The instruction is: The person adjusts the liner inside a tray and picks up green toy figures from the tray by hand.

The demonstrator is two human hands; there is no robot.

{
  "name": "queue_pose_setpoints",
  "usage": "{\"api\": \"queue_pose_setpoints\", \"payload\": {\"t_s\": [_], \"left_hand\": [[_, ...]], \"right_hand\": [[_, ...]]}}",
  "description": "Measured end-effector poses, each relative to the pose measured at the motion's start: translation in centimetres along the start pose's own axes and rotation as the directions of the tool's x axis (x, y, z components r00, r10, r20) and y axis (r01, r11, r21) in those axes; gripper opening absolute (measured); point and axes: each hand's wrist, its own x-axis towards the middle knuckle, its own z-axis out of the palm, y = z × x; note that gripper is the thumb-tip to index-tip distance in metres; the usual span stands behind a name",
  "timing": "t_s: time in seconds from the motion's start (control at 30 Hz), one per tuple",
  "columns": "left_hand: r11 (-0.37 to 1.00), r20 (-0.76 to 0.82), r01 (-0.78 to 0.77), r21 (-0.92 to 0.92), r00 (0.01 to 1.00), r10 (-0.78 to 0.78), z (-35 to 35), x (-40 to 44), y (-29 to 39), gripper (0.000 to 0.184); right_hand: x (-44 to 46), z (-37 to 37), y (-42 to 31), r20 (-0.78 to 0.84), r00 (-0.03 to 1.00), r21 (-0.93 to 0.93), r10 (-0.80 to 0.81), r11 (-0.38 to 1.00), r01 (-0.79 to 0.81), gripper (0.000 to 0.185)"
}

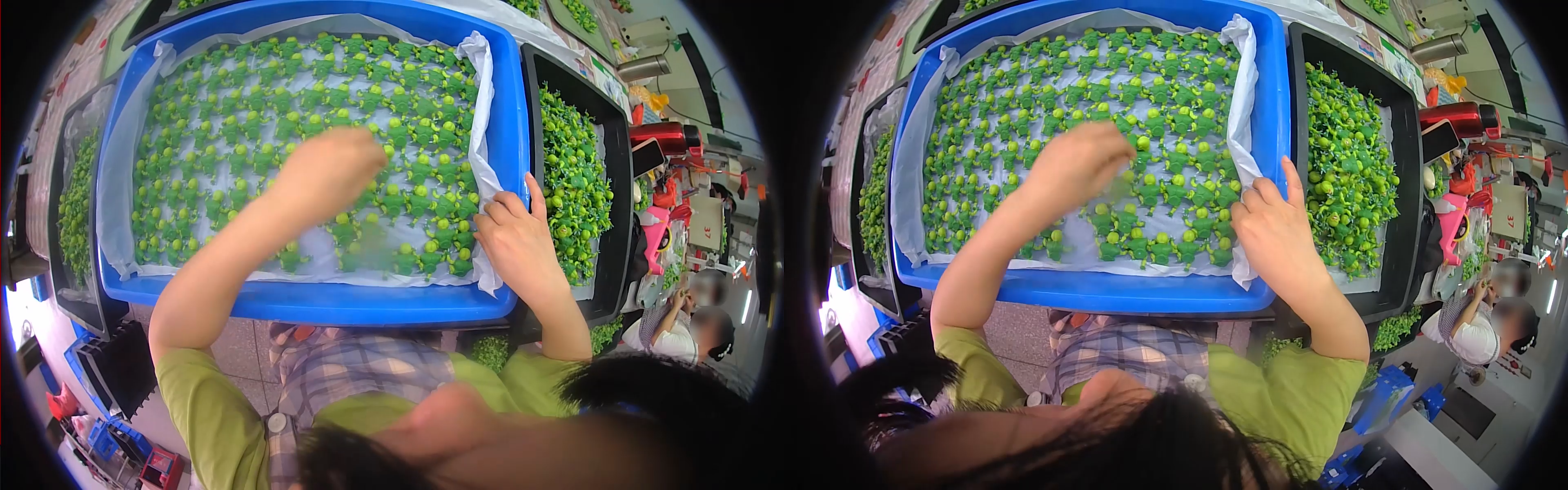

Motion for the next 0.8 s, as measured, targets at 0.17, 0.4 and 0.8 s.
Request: {"api": "queue_pose_setpoints", "payload": {"t_s": [0.17, 0.4, 0.8], "left_hand": [[0.981, -0.06, -0.162, -0.106, 0.986, 0.156, 1.4, 0.9, -2.4, 0.032], [0.995, -0.019, -0.085, -0.047, 0.996, 0.085, 2.0, 1.1, -2.1, 0.036], [0.99, 0.0, 0.096, -0.105, 0.995, -0.096, 0.1, 0.7, -2.2, 0.032]], "right_hand": [[0.1, 0.2, 0.0, 0.04, 0.999, 0.011, 0.0, 1.0, 0.0, 0.006], [-0.1, 0.6, 0.2, 0.026, 1.0, 0.027, -0.001, 1.0, 0.0, 0.007], [-0.1, 0.4, 0.2, 0.038, 0.999, 0.05, -0.003, 0.999, 0.001, 0.008]]}}
